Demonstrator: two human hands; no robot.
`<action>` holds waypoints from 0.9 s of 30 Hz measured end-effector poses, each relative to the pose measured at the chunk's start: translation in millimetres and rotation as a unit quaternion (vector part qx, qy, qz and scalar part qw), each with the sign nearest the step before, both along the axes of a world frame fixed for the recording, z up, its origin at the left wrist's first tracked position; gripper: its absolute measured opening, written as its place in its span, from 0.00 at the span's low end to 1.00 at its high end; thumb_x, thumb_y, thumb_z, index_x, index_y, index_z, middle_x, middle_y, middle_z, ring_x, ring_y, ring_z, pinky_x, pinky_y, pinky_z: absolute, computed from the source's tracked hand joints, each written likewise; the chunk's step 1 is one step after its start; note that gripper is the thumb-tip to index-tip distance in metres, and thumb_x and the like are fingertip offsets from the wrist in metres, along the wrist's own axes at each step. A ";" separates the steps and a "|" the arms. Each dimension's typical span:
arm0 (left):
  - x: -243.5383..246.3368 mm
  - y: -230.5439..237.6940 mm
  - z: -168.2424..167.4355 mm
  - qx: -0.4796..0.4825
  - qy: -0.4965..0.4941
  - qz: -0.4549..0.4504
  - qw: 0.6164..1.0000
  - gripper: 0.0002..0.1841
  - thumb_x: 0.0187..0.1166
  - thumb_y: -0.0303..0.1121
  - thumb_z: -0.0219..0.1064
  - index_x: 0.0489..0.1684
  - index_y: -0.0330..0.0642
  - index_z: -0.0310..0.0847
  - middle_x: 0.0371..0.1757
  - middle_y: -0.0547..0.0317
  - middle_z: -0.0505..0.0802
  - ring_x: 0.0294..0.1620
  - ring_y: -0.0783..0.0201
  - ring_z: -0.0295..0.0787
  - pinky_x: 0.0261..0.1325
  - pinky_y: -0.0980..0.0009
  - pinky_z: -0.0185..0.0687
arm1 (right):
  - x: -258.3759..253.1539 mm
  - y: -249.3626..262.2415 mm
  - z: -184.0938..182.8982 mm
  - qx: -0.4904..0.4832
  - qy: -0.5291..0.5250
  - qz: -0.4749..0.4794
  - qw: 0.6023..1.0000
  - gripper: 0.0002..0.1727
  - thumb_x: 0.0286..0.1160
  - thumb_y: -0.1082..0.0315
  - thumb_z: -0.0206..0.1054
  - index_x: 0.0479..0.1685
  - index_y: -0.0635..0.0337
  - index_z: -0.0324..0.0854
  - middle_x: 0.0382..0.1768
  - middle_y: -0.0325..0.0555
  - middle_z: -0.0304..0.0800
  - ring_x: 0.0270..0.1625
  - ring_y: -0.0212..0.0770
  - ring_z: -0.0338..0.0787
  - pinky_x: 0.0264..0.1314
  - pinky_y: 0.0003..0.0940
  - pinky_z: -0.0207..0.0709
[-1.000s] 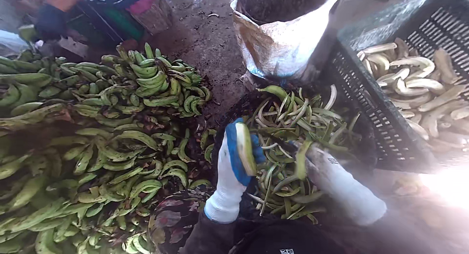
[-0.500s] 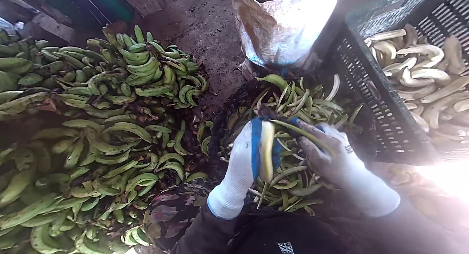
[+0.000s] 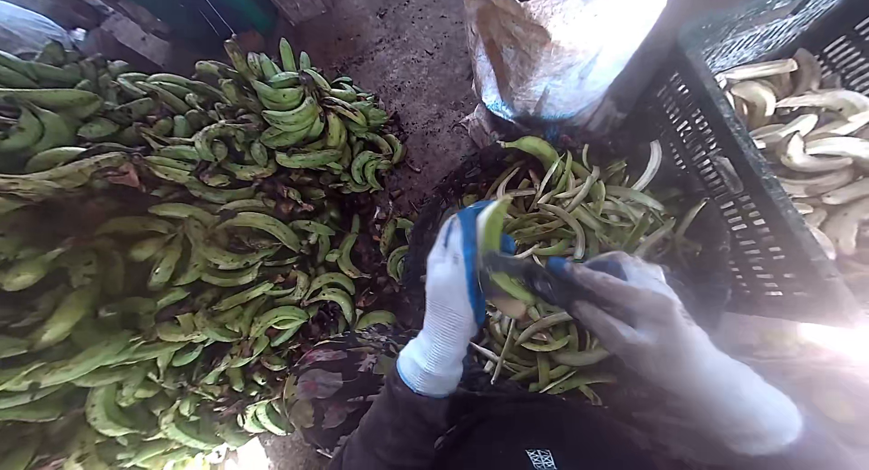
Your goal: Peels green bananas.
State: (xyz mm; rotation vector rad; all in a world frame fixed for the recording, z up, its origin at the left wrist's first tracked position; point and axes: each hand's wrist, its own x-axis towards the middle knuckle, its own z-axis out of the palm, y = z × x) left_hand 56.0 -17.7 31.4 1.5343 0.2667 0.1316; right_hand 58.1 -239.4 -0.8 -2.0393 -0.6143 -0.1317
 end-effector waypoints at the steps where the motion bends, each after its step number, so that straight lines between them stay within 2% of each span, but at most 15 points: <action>1: -4.5 -3.0 -6.4 0.000 0.006 -0.015 1.000 0.23 0.93 0.40 0.42 0.76 0.46 0.77 0.59 0.58 0.92 0.54 0.68 0.89 0.57 0.66 0.87 | 3.5 5.4 -4.1 0.000 -0.020 -0.034 0.999 0.19 0.76 0.53 0.66 0.63 0.38 0.91 0.50 0.45 0.90 0.55 0.44 0.87 0.57 0.54 0.76; 2: -8.2 -6.9 -8.5 -0.011 0.009 -0.022 1.000 0.24 0.94 0.41 0.42 0.77 0.45 0.76 0.61 0.55 0.91 0.56 0.66 0.90 0.60 0.64 0.88 | 9.0 6.8 -7.1 -0.009 -0.039 -0.071 0.997 0.19 0.77 0.54 0.67 0.64 0.41 0.91 0.50 0.51 0.89 0.53 0.50 0.87 0.54 0.57 0.74; 4: -17.5 -11.9 0.9 -0.045 0.026 -0.028 0.998 0.24 0.93 0.39 0.40 0.75 0.39 0.76 0.48 0.52 0.92 0.42 0.62 0.92 0.46 0.63 0.93 | 19.7 -5.5 -7.7 -0.059 -0.010 -0.133 0.989 0.23 0.78 0.52 0.65 0.70 0.44 0.88 0.54 0.59 0.88 0.54 0.58 0.86 0.52 0.64 0.73; 6: -23.9 -2.6 2.6 -0.001 0.073 -0.024 0.997 0.24 0.93 0.36 0.38 0.74 0.37 0.75 0.44 0.54 0.93 0.38 0.64 0.91 0.42 0.67 0.92 | 19.8 -29.1 -2.9 -0.135 0.076 -0.149 0.977 0.27 0.78 0.46 0.61 0.74 0.40 0.85 0.56 0.59 0.89 0.56 0.62 0.87 0.53 0.70 0.73; 9: -6.3 3.7 -20.0 0.119 0.103 -0.033 0.987 0.22 0.94 0.36 0.41 0.74 0.38 0.76 0.52 0.57 0.92 0.47 0.70 0.90 0.54 0.72 0.88 | -0.9 -47.3 12.5 -0.241 0.178 -0.113 0.947 0.24 0.76 0.47 0.64 0.71 0.38 0.88 0.55 0.59 0.91 0.58 0.66 0.88 0.57 0.76 0.73; 11: 19.0 -21.1 -10.4 0.119 0.081 -0.077 0.987 0.23 0.94 0.38 0.40 0.77 0.41 0.72 0.54 0.56 0.91 0.49 0.68 0.89 0.55 0.67 0.88 | -8.1 -40.7 15.2 -0.290 0.207 -0.083 0.931 0.22 0.78 0.50 0.68 0.70 0.37 0.88 0.55 0.62 0.91 0.60 0.70 0.87 0.61 0.76 0.72; 14: 77.4 -81.0 -6.0 0.049 -0.100 -0.179 0.978 0.23 0.95 0.42 0.40 0.85 0.49 0.64 0.67 0.62 0.87 0.56 0.68 0.89 0.55 0.64 0.90 | -7.8 -25.4 12.8 -0.309 0.220 -0.045 0.924 0.22 0.78 0.50 0.66 0.71 0.34 0.87 0.56 0.61 0.91 0.60 0.68 0.88 0.62 0.75 0.74; 15: 116.9 -96.4 -36.0 0.028 -0.265 -0.218 0.939 0.25 0.96 0.39 0.41 0.86 0.37 0.61 0.72 0.48 0.84 0.61 0.60 0.89 0.56 0.59 0.93 | -4.8 -22.1 15.9 -0.315 0.244 -0.034 0.917 0.23 0.79 0.49 0.65 0.73 0.32 0.85 0.59 0.60 0.90 0.63 0.66 0.87 0.65 0.73 0.72; 16: 157.4 -112.6 -51.0 0.054 -0.361 -0.230 0.902 0.25 0.96 0.39 0.41 0.84 0.32 0.60 0.73 0.41 0.83 0.63 0.56 0.89 0.57 0.57 0.93 | -2.6 -21.3 15.5 -0.317 0.258 -0.027 0.912 0.24 0.79 0.48 0.63 0.75 0.30 0.84 0.61 0.60 0.89 0.66 0.66 0.86 0.67 0.72 0.71; 17: 186.3 -124.2 -48.2 0.140 -0.369 -0.217 0.893 0.24 0.96 0.37 0.42 0.82 0.32 0.64 0.72 0.44 0.84 0.65 0.58 0.88 0.62 0.60 0.92 | -0.7 -22.2 15.1 -0.319 0.275 -0.020 0.907 0.25 0.80 0.47 0.62 0.77 0.29 0.81 0.64 0.60 0.88 0.69 0.66 0.84 0.70 0.72 0.69; 18: 203.9 -128.8 -36.3 0.264 -0.320 -0.213 0.884 0.23 0.94 0.36 0.45 0.80 0.34 0.69 0.73 0.47 0.85 0.70 0.60 0.85 0.71 0.62 0.84 | 0.3 -24.2 13.9 -0.320 0.284 -0.015 0.904 0.25 0.81 0.46 0.61 0.78 0.29 0.80 0.65 0.60 0.87 0.71 0.66 0.82 0.71 0.72 0.68; 19: 214.5 -129.2 -22.3 0.397 -0.230 -0.238 0.856 0.22 0.93 0.36 0.46 0.79 0.36 0.71 0.73 0.47 0.85 0.74 0.57 0.82 0.77 0.58 0.76 | 1.0 -26.6 12.6 -0.317 0.287 -0.012 0.904 0.25 0.81 0.47 0.61 0.78 0.31 0.80 0.66 0.61 0.87 0.71 0.67 0.82 0.71 0.73 0.68; 21: 239.8 -120.2 -39.9 0.588 -0.094 -0.318 0.737 0.23 0.91 0.36 0.51 0.81 0.39 0.71 0.76 0.39 0.81 0.80 0.41 0.75 0.80 0.40 0.68 | 5.1 -29.9 13.7 -0.318 0.312 0.007 0.895 0.25 0.83 0.47 0.60 0.79 0.34 0.79 0.68 0.63 0.84 0.73 0.69 0.80 0.72 0.73 0.67; 24: 252.4 -86.9 -95.6 0.707 -0.032 -0.412 0.574 0.25 0.79 0.26 0.65 0.78 0.41 0.77 0.78 0.39 0.80 0.84 0.35 0.67 0.83 0.29 0.56 | 8.7 -34.2 15.7 -0.311 0.347 0.042 0.884 0.26 0.85 0.49 0.58 0.81 0.38 0.77 0.71 0.65 0.81 0.75 0.69 0.77 0.75 0.73 0.64; 27: 243.4 -71.1 -106.2 0.760 -0.011 -0.435 0.483 0.27 0.79 0.22 0.65 0.80 0.42 0.76 0.79 0.39 0.80 0.82 0.35 0.70 0.85 0.32 0.55 | 6.9 -37.3 12.5 -0.300 0.344 0.053 0.888 0.25 0.86 0.50 0.58 0.80 0.39 0.77 0.69 0.66 0.81 0.75 0.69 0.77 0.74 0.72 0.64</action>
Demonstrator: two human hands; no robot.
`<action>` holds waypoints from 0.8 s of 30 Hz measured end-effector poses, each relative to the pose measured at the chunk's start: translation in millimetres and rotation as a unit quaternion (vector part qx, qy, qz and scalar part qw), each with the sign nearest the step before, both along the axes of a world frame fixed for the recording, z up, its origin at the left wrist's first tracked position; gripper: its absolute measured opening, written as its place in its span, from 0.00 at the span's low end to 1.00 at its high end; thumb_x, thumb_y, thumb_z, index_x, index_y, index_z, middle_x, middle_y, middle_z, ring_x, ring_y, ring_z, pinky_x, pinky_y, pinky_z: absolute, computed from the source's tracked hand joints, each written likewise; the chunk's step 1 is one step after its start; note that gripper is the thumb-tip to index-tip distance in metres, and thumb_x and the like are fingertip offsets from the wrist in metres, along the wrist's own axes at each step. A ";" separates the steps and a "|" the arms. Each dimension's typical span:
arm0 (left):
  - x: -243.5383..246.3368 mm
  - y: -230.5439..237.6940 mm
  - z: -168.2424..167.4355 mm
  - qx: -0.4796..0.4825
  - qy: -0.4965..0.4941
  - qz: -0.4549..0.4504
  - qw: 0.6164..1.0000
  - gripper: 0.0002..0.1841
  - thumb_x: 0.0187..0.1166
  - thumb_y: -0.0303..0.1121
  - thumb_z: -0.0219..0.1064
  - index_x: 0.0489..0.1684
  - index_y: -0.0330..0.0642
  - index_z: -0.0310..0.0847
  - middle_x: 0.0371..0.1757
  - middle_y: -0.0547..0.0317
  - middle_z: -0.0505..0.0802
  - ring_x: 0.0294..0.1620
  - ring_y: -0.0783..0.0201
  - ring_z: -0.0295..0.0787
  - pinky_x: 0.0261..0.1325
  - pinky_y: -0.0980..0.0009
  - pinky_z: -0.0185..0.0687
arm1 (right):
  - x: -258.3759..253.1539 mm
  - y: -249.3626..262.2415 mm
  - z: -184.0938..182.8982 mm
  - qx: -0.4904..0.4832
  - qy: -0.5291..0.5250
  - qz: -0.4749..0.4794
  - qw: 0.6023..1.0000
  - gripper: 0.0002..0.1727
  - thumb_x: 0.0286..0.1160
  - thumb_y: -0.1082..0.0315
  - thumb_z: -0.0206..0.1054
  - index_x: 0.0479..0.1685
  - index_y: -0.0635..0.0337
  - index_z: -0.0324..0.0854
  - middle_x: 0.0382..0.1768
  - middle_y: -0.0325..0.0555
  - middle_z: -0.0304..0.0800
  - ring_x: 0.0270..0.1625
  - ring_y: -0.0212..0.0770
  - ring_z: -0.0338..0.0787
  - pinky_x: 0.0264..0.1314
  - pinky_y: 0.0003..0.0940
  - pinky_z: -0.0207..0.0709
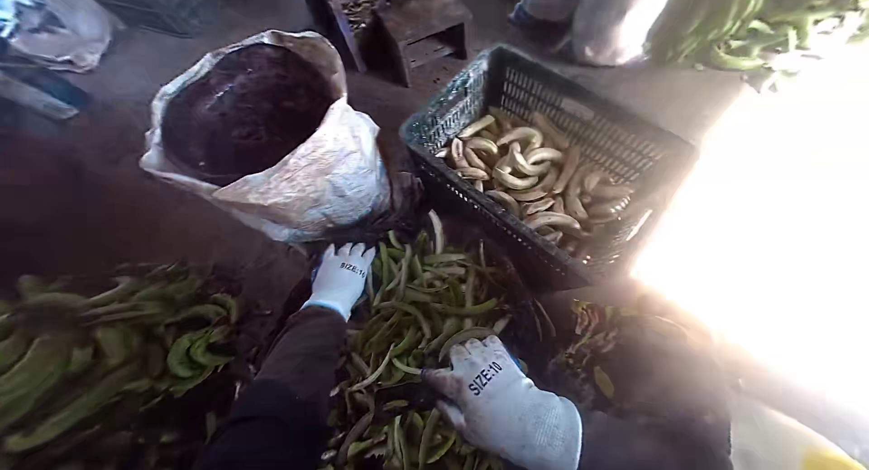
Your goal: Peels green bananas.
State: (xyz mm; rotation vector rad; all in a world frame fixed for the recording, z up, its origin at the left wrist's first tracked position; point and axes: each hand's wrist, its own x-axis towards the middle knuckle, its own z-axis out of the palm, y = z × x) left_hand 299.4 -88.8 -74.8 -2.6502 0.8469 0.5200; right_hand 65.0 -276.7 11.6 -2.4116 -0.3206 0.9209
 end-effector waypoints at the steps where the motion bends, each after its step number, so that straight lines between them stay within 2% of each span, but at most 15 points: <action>1: -3.1 -1.4 8.8 0.032 0.013 0.010 0.999 0.26 0.81 0.23 0.63 0.81 0.41 0.74 0.78 0.36 0.79 0.81 0.34 0.72 0.84 0.33 0.57 | -0.3 -0.8 0.7 0.003 -0.007 0.002 1.000 0.25 0.85 0.50 0.58 0.80 0.40 0.77 0.69 0.67 0.81 0.74 0.69 0.78 0.73 0.72 0.65; 2: -6.7 -4.7 22.8 0.069 0.042 0.042 0.996 0.26 0.84 0.25 0.62 0.84 0.43 0.71 0.80 0.34 0.76 0.81 0.33 0.70 0.84 0.35 0.57 | -0.3 -1.3 3.0 0.008 -0.012 0.003 1.000 0.25 0.86 0.51 0.58 0.80 0.41 0.77 0.69 0.68 0.81 0.74 0.70 0.78 0.73 0.72 0.65; 3: -10.1 -1.3 28.6 0.070 0.043 0.074 0.994 0.26 0.83 0.28 0.65 0.82 0.46 0.73 0.80 0.32 0.76 0.79 0.31 0.71 0.81 0.34 0.61 | -0.7 -1.1 4.7 0.009 -0.015 0.005 1.000 0.25 0.86 0.51 0.58 0.80 0.42 0.77 0.69 0.68 0.81 0.74 0.70 0.77 0.73 0.72 0.65; 4: -14.6 9.6 23.9 0.035 0.009 0.097 0.995 0.25 0.78 0.31 0.71 0.77 0.48 0.79 0.76 0.31 0.79 0.75 0.29 0.74 0.76 0.32 0.66 | -1.7 -0.6 5.7 0.006 -0.020 0.009 1.000 0.25 0.86 0.51 0.58 0.80 0.41 0.77 0.69 0.67 0.81 0.74 0.69 0.78 0.73 0.72 0.65; 6: -28.8 33.1 16.6 -0.058 -0.047 0.126 0.989 0.26 0.70 0.34 0.79 0.70 0.43 0.84 0.73 0.25 0.79 0.72 0.23 0.75 0.71 0.27 0.68 | -3.4 0.7 9.3 0.002 -0.019 0.015 1.000 0.26 0.86 0.50 0.57 0.82 0.40 0.75 0.70 0.65 0.80 0.75 0.68 0.77 0.74 0.70 0.64; 8: -48.9 57.0 14.8 -0.164 -0.071 0.169 0.969 0.29 0.66 0.31 0.81 0.70 0.36 0.81 0.77 0.23 0.74 0.77 0.24 0.71 0.77 0.31 0.66 | -6.4 2.0 11.2 0.000 -0.024 0.015 1.000 0.27 0.87 0.50 0.57 0.83 0.40 0.74 0.70 0.65 0.80 0.75 0.67 0.77 0.74 0.70 0.64; 10: -75.3 78.3 19.2 -0.265 -0.098 0.241 0.928 0.30 0.67 0.32 0.79 0.69 0.29 0.77 0.84 0.26 0.69 0.82 0.30 0.68 0.82 0.38 0.66 | -9.8 3.0 14.3 0.005 -0.033 0.008 0.999 0.27 0.87 0.50 0.57 0.84 0.40 0.73 0.70 0.65 0.81 0.74 0.67 0.78 0.73 0.69 0.65; 11: -90.2 86.0 24.5 -0.315 -0.121 0.291 0.895 0.32 0.69 0.34 0.78 0.71 0.26 0.74 0.84 0.28 0.69 0.83 0.33 0.69 0.82 0.41 0.66 | -11.1 3.6 16.2 0.010 -0.031 0.003 0.999 0.27 0.87 0.49 0.57 0.85 0.39 0.73 0.71 0.64 0.80 0.75 0.67 0.77 0.74 0.69 0.65; 13: -119.3 98.0 37.6 -0.424 -0.153 0.412 0.792 0.42 0.73 0.40 0.76 0.82 0.24 0.61 0.80 0.30 0.75 0.82 0.41 0.72 0.84 0.49 0.65 | -16.1 5.7 17.0 0.031 -0.039 -0.021 0.999 0.27 0.86 0.49 0.58 0.84 0.38 0.74 0.72 0.62 0.81 0.76 0.64 0.78 0.76 0.68 0.64; 16: -164.1 103.5 60.7 -0.599 -0.151 0.512 0.597 0.41 0.80 0.40 0.70 0.90 0.35 0.51 0.82 0.40 0.74 0.79 0.59 0.76 0.79 0.63 0.73 | -26.9 10.9 11.7 0.111 -0.086 -0.072 0.987 0.25 0.85 0.51 0.60 0.80 0.42 0.79 0.65 0.57 0.87 0.71 0.58 0.83 0.75 0.62 0.70; 17: -178.8 103.5 64.4 -0.651 -0.143 0.518 0.536 0.38 0.84 0.39 0.66 0.90 0.39 0.49 0.79 0.45 0.76 0.73 0.63 0.80 0.73 0.65 0.79 | -30.6 13.9 10.8 0.148 -0.086 -0.092 0.981 0.25 0.86 0.52 0.58 0.79 0.44 0.80 0.63 0.54 0.89 0.69 0.53 0.86 0.74 0.57 0.73; 19: -200.5 102.9 64.7 -0.748 -0.129 0.504 0.412 0.31 0.89 0.35 0.57 0.89 0.42 0.49 0.62 0.52 0.85 0.53 0.63 0.90 0.56 0.63 0.90 | -38.4 23.5 11.7 0.221 -0.043 -0.135 0.965 0.26 0.89 0.50 0.52 0.80 0.44 0.79 0.66 0.44 0.89 0.66 0.39 0.87 0.74 0.43 0.77; 21: -214.6 99.2 69.5 -0.811 -0.118 0.489 0.300 0.24 0.93 0.38 0.51 0.85 0.45 0.52 0.48 0.55 0.88 0.42 0.59 0.93 0.51 0.57 0.93 | -50.2 37.3 12.1 0.292 0.013 -0.190 0.937 0.27 0.89 0.47 0.53 0.80 0.45 0.78 0.62 0.37 0.90 0.56 0.28 0.89 0.63 0.32 0.82; 23: -226.5 92.1 79.9 -0.820 -0.141 0.491 0.259 0.20 0.95 0.41 0.46 0.79 0.45 0.59 0.40 0.59 0.88 0.34 0.61 0.92 0.41 0.61 0.94 | -66.6 53.6 10.7 0.330 0.030 -0.232 0.915 0.25 0.85 0.48 0.60 0.74 0.49 0.81 0.50 0.35 0.93 0.42 0.27 0.90 0.46 0.29 0.86; 24: -232.9 89.1 84.1 -0.817 -0.164 0.482 0.271 0.19 0.95 0.41 0.43 0.76 0.44 0.63 0.38 0.59 0.90 0.31 0.63 0.91 0.37 0.64 0.93 | -73.9 60.9 10.4 0.334 0.035 -0.238 0.911 0.24 0.84 0.50 0.60 0.72 0.52 0.82 0.47 0.36 0.93 0.41 0.27 0.91 0.45 0.29 0.87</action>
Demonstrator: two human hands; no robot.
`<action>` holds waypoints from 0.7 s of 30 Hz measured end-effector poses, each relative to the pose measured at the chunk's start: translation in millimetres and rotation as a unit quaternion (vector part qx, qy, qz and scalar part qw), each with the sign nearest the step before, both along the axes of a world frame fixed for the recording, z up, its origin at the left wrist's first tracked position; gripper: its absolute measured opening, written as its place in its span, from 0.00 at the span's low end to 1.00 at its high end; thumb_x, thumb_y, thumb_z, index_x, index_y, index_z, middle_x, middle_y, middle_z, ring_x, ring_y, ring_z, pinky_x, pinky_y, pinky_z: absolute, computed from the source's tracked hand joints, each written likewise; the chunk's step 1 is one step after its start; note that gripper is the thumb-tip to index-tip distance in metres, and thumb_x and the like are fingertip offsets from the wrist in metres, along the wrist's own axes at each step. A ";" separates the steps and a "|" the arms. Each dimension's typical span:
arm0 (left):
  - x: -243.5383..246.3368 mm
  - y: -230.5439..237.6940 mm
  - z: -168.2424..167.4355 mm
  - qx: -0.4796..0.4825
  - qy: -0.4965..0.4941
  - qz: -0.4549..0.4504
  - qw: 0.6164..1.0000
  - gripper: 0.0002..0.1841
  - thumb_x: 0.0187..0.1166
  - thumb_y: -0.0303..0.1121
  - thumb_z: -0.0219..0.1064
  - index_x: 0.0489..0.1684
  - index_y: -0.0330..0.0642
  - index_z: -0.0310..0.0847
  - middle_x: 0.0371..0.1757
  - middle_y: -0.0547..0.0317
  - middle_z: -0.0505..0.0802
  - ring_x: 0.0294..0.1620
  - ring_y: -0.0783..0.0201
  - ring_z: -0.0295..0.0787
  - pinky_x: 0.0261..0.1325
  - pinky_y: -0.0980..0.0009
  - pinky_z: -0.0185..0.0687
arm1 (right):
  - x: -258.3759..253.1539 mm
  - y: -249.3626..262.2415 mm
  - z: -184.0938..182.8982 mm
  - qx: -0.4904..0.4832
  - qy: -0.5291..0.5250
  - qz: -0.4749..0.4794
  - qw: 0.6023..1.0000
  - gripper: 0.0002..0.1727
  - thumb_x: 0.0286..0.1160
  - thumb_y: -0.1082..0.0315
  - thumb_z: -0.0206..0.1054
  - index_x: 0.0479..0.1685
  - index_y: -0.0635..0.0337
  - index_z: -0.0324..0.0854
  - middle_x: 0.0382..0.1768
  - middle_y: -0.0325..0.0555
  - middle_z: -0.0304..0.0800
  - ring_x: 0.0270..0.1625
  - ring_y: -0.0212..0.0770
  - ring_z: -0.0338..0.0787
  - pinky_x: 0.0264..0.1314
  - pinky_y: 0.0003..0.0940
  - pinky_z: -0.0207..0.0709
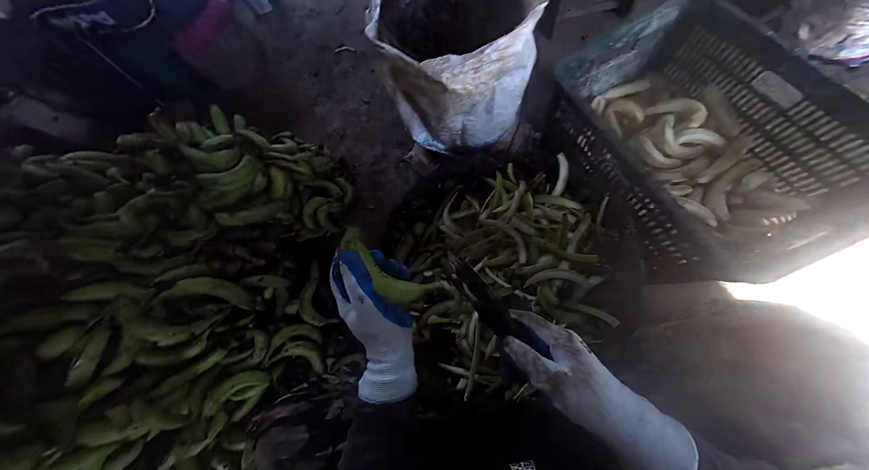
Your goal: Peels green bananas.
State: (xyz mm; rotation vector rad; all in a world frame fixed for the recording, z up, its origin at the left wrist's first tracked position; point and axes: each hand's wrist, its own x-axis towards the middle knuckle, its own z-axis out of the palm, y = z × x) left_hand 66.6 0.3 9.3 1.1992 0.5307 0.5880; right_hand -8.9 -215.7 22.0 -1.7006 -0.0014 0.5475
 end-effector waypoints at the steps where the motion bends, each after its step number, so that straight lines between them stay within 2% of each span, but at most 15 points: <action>1: -7.2 -1.9 2.2 0.042 -0.013 0.003 0.999 0.20 0.95 0.41 0.41 0.74 0.40 0.67 0.39 0.59 0.91 0.31 0.64 0.91 0.35 0.65 0.93 | -5.9 6.7 0.2 -0.002 0.005 0.002 1.000 0.24 0.84 0.51 0.60 0.70 0.54 0.83 0.45 0.37 0.93 0.39 0.27 0.90 0.44 0.29 0.86; 3: -20.9 -4.1 2.6 0.152 -0.046 -0.001 0.987 0.21 0.93 0.41 0.43 0.69 0.35 0.71 0.42 0.62 0.92 0.35 0.67 0.92 0.37 0.67 0.93 | -13.8 17.9 0.6 -0.010 0.011 0.013 1.000 0.23 0.85 0.51 0.58 0.65 0.56 0.84 0.41 0.37 0.91 0.39 0.26 0.88 0.45 0.28 0.83; 4: -27.3 -5.0 1.9 0.203 -0.059 -0.004 0.977 0.22 0.92 0.42 0.46 0.68 0.32 0.73 0.47 0.62 0.92 0.40 0.69 0.92 0.42 0.69 0.93 | -16.0 22.4 0.4 -0.011 0.013 0.018 1.000 0.23 0.85 0.50 0.58 0.63 0.56 0.85 0.41 0.37 0.91 0.39 0.26 0.88 0.46 0.28 0.84; 6: -39.0 -6.6 -0.3 0.271 -0.091 -0.021 0.958 0.22 0.90 0.39 0.50 0.66 0.26 0.74 0.60 0.56 0.91 0.56 0.67 0.92 0.58 0.65 0.92 | -18.6 28.6 -4.1 -0.015 0.009 0.023 1.000 0.23 0.86 0.48 0.57 0.62 0.55 0.85 0.42 0.38 0.91 0.42 0.27 0.89 0.49 0.29 0.83; 7: -42.0 -7.1 -3.2 0.291 -0.119 -0.027 0.949 0.22 0.90 0.41 0.53 0.65 0.29 0.77 0.61 0.56 0.91 0.60 0.65 0.90 0.61 0.65 0.90 | -18.6 30.5 -5.0 -0.017 0.004 0.026 1.000 0.24 0.86 0.47 0.57 0.62 0.55 0.85 0.44 0.39 0.92 0.43 0.28 0.89 0.51 0.30 0.83; 8: -43.6 -9.0 -2.9 0.305 -0.143 -0.029 0.941 0.20 0.89 0.44 0.56 0.63 0.36 0.79 0.61 0.61 0.92 0.61 0.68 0.90 0.63 0.67 0.88 | -18.6 32.1 -4.0 -0.017 0.000 0.027 1.000 0.24 0.86 0.47 0.56 0.62 0.56 0.85 0.45 0.40 0.92 0.44 0.29 0.89 0.51 0.30 0.83; 10: -42.3 -13.5 1.3 0.302 -0.194 -0.035 0.933 0.16 0.88 0.46 0.59 0.63 0.51 0.83 0.61 0.69 0.92 0.62 0.71 0.89 0.64 0.70 0.87 | -18.9 36.6 1.5 -0.009 -0.012 0.015 1.000 0.24 0.87 0.49 0.55 0.61 0.59 0.84 0.41 0.41 0.89 0.39 0.28 0.86 0.45 0.28 0.80; 11: -40.1 -15.2 4.8 0.286 -0.216 -0.034 0.933 0.15 0.88 0.46 0.59 0.62 0.54 0.83 0.60 0.70 0.93 0.62 0.70 0.89 0.64 0.70 0.87 | -19.9 38.8 2.6 -0.005 -0.023 0.009 1.000 0.24 0.87 0.50 0.56 0.61 0.60 0.84 0.39 0.40 0.89 0.37 0.27 0.85 0.44 0.26 0.81; 13: -34.1 -15.6 13.3 0.203 -0.247 -0.049 0.946 0.16 0.90 0.44 0.55 0.64 0.49 0.81 0.59 0.61 0.93 0.59 0.64 0.91 0.60 0.65 0.89 | -21.9 39.5 1.3 -0.008 -0.012 0.048 0.999 0.23 0.86 0.50 0.57 0.60 0.59 0.84 0.36 0.40 0.89 0.34 0.28 0.86 0.41 0.29 0.83; 14: -28.8 -16.0 18.2 0.128 -0.255 -0.071 0.956 0.19 0.92 0.45 0.50 0.65 0.43 0.77 0.55 0.56 0.92 0.52 0.62 0.91 0.52 0.64 0.91 | -19.7 37.0 -1.4 -0.022 0.035 0.109 0.993 0.21 0.87 0.50 0.56 0.59 0.57 0.84 0.33 0.41 0.87 0.32 0.33 0.85 0.38 0.35 0.82; 16: -14.4 -21.3 44.6 -0.069 -0.205 -0.117 0.969 0.26 0.93 0.55 0.39 0.65 0.48 0.78 0.40 0.62 0.91 0.35 0.67 0.90 0.36 0.69 0.90 | -9.8 31.0 -9.5 -0.040 0.133 0.215 0.967 0.23 0.92 0.51 0.52 0.66 0.59 0.81 0.40 0.51 0.88 0.39 0.45 0.87 0.47 0.49 0.81; 17: -7.3 -19.7 58.8 -0.146 -0.163 -0.158 0.963 0.28 0.92 0.58 0.35 0.65 0.53 0.78 0.37 0.65 0.89 0.32 0.69 0.89 0.34 0.72 0.89 | -5.1 25.7 -12.5 -0.045 0.103 0.194 0.975 0.23 0.92 0.52 0.51 0.68 0.57 0.82 0.44 0.48 0.90 0.41 0.42 0.89 0.49 0.47 0.83; 19: 0.9 -13.0 72.5 -0.196 -0.078 -0.205 0.956 0.29 0.91 0.58 0.33 0.66 0.56 0.78 0.40 0.63 0.90 0.30 0.69 0.88 0.31 0.73 0.88 | 12.7 5.7 -8.5 -0.059 -0.065 0.113 0.990 0.24 0.90 0.54 0.51 0.78 0.45 0.81 0.57 0.36 0.93 0.48 0.26 0.91 0.53 0.32 0.87; 20: 2.3 -10.3 74.0 -0.197 -0.037 -0.211 0.957 0.28 0.92 0.56 0.34 0.66 0.55 0.78 0.42 0.60 0.91 0.29 0.68 0.88 0.28 0.73 0.87 | 23.9 -4.1 -3.2 -0.086 -0.157 0.087 0.980 0.24 0.89 0.54 0.51 0.79 0.40 0.80 0.56 0.35 0.92 0.48 0.24 0.88 0.51 0.29 0.84; 21: 3.5 -7.5 74.3 -0.192 -0.011 -0.225 0.955 0.27 0.93 0.54 0.35 0.67 0.54 0.77 0.44 0.59 0.92 0.28 0.67 0.89 0.27 0.73 0.87 | 34.9 -14.1 0.5 -0.117 -0.252 0.077 0.958 0.24 0.89 0.54 0.51 0.78 0.39 0.81 0.52 0.36 0.91 0.49 0.27 0.87 0.53 0.30 0.82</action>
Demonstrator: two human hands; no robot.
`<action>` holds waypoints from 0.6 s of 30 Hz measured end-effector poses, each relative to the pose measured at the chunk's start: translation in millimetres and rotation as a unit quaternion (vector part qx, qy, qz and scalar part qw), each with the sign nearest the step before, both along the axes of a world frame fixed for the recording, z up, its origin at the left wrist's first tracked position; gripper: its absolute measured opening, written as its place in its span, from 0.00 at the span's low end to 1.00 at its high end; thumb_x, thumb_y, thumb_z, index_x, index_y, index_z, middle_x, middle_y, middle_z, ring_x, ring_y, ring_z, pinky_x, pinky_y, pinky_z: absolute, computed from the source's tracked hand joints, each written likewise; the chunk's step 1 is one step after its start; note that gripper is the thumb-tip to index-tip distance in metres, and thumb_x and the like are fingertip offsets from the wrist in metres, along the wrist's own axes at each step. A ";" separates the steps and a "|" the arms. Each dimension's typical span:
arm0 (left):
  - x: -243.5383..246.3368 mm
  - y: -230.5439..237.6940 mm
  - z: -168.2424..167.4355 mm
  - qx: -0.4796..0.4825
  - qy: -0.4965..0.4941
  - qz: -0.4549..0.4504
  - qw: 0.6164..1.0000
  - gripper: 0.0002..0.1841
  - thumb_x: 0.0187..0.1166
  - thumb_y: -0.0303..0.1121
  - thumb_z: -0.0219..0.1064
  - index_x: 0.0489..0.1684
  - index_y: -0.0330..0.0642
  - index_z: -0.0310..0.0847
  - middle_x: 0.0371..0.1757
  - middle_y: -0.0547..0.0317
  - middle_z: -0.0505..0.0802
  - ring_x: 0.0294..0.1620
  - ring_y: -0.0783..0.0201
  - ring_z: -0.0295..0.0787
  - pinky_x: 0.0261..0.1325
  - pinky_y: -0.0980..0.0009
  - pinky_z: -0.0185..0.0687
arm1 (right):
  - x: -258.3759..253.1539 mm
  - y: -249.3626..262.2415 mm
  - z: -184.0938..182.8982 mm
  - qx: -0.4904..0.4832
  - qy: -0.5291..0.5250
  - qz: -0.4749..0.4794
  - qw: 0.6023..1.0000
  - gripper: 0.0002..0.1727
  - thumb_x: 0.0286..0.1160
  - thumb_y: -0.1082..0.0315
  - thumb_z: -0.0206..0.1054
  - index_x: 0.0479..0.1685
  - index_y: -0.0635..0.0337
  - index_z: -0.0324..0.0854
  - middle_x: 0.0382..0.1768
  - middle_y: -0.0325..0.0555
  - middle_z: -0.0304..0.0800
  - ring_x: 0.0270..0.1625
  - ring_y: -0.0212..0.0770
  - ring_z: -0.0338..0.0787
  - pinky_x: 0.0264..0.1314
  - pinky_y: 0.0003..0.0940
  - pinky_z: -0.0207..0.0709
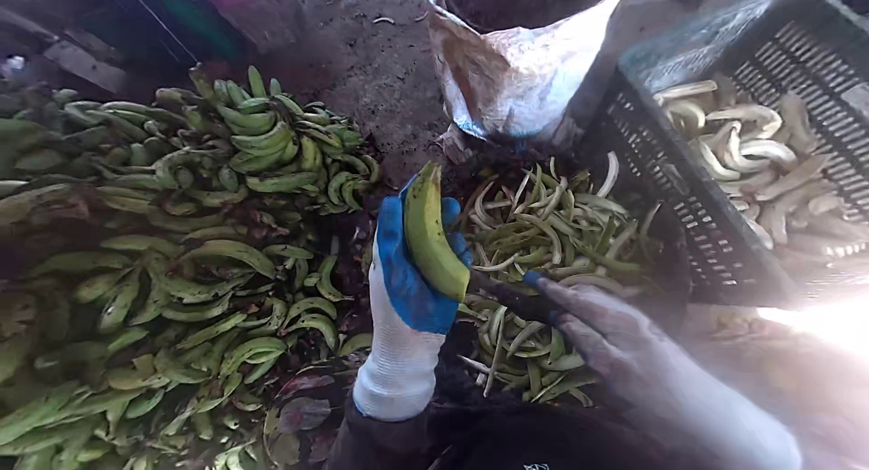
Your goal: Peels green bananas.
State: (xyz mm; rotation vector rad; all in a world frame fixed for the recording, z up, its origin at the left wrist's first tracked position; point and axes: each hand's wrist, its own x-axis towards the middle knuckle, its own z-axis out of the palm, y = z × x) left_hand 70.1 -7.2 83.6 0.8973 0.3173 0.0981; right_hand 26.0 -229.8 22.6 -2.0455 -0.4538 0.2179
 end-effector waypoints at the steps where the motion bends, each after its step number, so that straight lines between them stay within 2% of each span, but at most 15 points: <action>1: 1.4 1.7 1.9 0.011 0.010 -0.022 1.000 0.25 0.93 0.53 0.35 0.69 0.55 0.77 0.45 0.59 0.92 0.28 0.67 0.88 0.26 0.73 0.86 | 8.6 -8.1 3.0 -0.025 -0.078 0.002 0.997 0.24 0.87 0.54 0.53 0.76 0.37 0.83 0.48 0.38 0.90 0.49 0.31 0.87 0.53 0.34 0.81; 2: 2.4 2.9 4.3 0.025 0.007 -0.046 0.999 0.24 0.93 0.51 0.35 0.71 0.57 0.75 0.46 0.59 0.91 0.29 0.68 0.88 0.26 0.75 0.86 | 14.0 -14.1 4.6 -0.049 -0.128 0.003 0.991 0.23 0.86 0.54 0.55 0.74 0.36 0.85 0.45 0.39 0.90 0.47 0.33 0.87 0.50 0.34 0.82; 4: 5.6 3.6 9.1 0.043 -0.006 -0.070 0.997 0.23 0.94 0.50 0.36 0.71 0.58 0.75 0.46 0.61 0.91 0.28 0.71 0.87 0.25 0.78 0.84 | 19.2 -21.7 6.2 -0.094 -0.134 -0.003 0.987 0.23 0.83 0.55 0.55 0.71 0.36 0.87 0.41 0.38 0.89 0.43 0.32 0.87 0.46 0.32 0.83; 5: 7.9 5.5 10.2 0.047 -0.006 -0.066 0.997 0.22 0.94 0.50 0.37 0.69 0.58 0.75 0.46 0.61 0.91 0.28 0.71 0.87 0.24 0.79 0.84 | 21.8 -25.3 6.4 -0.113 -0.097 -0.008 0.989 0.23 0.83 0.55 0.54 0.72 0.38 0.87 0.45 0.38 0.91 0.45 0.32 0.89 0.48 0.32 0.84; 6: 9.4 8.6 9.9 0.046 -0.001 -0.061 0.997 0.21 0.94 0.51 0.38 0.67 0.59 0.76 0.46 0.61 0.91 0.28 0.71 0.87 0.24 0.78 0.84 | 24.7 -29.4 6.7 -0.120 -0.028 -0.008 0.992 0.24 0.86 0.54 0.52 0.74 0.39 0.85 0.54 0.37 0.93 0.50 0.30 0.91 0.54 0.32 0.85; 7: 10.1 11.0 8.2 0.040 0.011 -0.051 0.998 0.21 0.93 0.52 0.40 0.67 0.60 0.76 0.47 0.61 0.91 0.29 0.70 0.88 0.24 0.77 0.83 | 27.5 -32.7 7.1 -0.103 0.063 -0.010 0.993 0.25 0.89 0.52 0.49 0.78 0.39 0.81 0.59 0.36 0.92 0.51 0.28 0.89 0.54 0.32 0.83; 9: 11.5 11.3 2.3 0.028 0.026 -0.045 0.998 0.21 0.93 0.52 0.42 0.69 0.59 0.76 0.47 0.60 0.91 0.28 0.70 0.87 0.24 0.77 0.84 | 31.7 -35.0 12.1 -0.043 0.177 -0.003 0.983 0.28 0.88 0.43 0.49 0.83 0.34 0.75 0.62 0.30 0.90 0.52 0.26 0.90 0.55 0.32 0.86; 10: 10.5 10.8 -1.1 0.022 0.030 -0.055 0.998 0.21 0.92 0.51 0.41 0.69 0.59 0.75 0.47 0.59 0.91 0.27 0.70 0.87 0.24 0.78 0.83 | 31.0 -31.9 16.3 -0.018 0.180 -0.002 0.983 0.28 0.85 0.42 0.53 0.82 0.32 0.75 0.59 0.28 0.91 0.50 0.26 0.91 0.52 0.30 0.87; 12: 7.3 6.4 -5.6 0.032 0.047 -0.073 0.996 0.21 0.92 0.51 0.41 0.68 0.58 0.77 0.46 0.60 0.91 0.25 0.71 0.86 0.22 0.79 0.81 | 26.4 -22.6 21.1 0.010 0.077 -0.007 0.997 0.25 0.83 0.46 0.59 0.78 0.36 0.81 0.52 0.26 0.92 0.43 0.19 0.88 0.45 0.20 0.84; 13: 6.7 3.4 -6.1 0.046 0.043 -0.075 0.995 0.22 0.93 0.49 0.41 0.69 0.57 0.78 0.45 0.60 0.92 0.26 0.71 0.87 0.22 0.78 0.82 | 27.5 -19.3 22.1 0.006 -0.007 -0.005 1.000 0.24 0.82 0.48 0.60 0.75 0.37 0.83 0.51 0.25 0.92 0.46 0.17 0.87 0.48 0.18 0.83; 14: 6.2 1.5 -6.0 0.059 0.031 -0.077 0.995 0.22 0.93 0.47 0.41 0.68 0.56 0.80 0.45 0.60 0.92 0.29 0.71 0.88 0.24 0.77 0.84 | 30.3 -16.7 22.9 0.000 -0.082 -0.002 0.997 0.23 0.82 0.49 0.61 0.73 0.38 0.85 0.50 0.27 0.91 0.48 0.20 0.86 0.52 0.21 0.82; 15: 6.2 0.0 -5.5 0.064 0.020 -0.079 0.995 0.22 0.94 0.46 0.40 0.67 0.54 0.80 0.44 0.60 0.92 0.32 0.70 0.90 0.27 0.76 0.86 | 33.4 -15.2 23.8 -0.003 -0.133 0.004 0.991 0.22 0.81 0.50 0.63 0.72 0.38 0.87 0.50 0.30 0.91 0.53 0.25 0.86 0.58 0.29 0.80; 16: 7.0 -1.1 -4.1 0.062 0.014 -0.079 0.995 0.21 0.94 0.44 0.40 0.67 0.52 0.80 0.43 0.60 0.92 0.32 0.70 0.90 0.27 0.77 0.87 | 36.5 -14.3 24.4 -0.003 -0.165 0.014 0.986 0.22 0.80 0.51 0.63 0.71 0.38 0.87 0.53 0.32 0.91 0.57 0.29 0.86 0.64 0.38 0.78; 18: 9.1 -0.1 -1.8 0.049 0.009 -0.088 0.995 0.22 0.94 0.43 0.39 0.70 0.51 0.77 0.43 0.58 0.91 0.30 0.70 0.89 0.28 0.78 0.87 | 39.3 -13.1 22.7 0.002 -0.178 0.034 0.983 0.20 0.80 0.52 0.64 0.69 0.33 0.88 0.53 0.31 0.91 0.59 0.32 0.86 0.67 0.46 0.76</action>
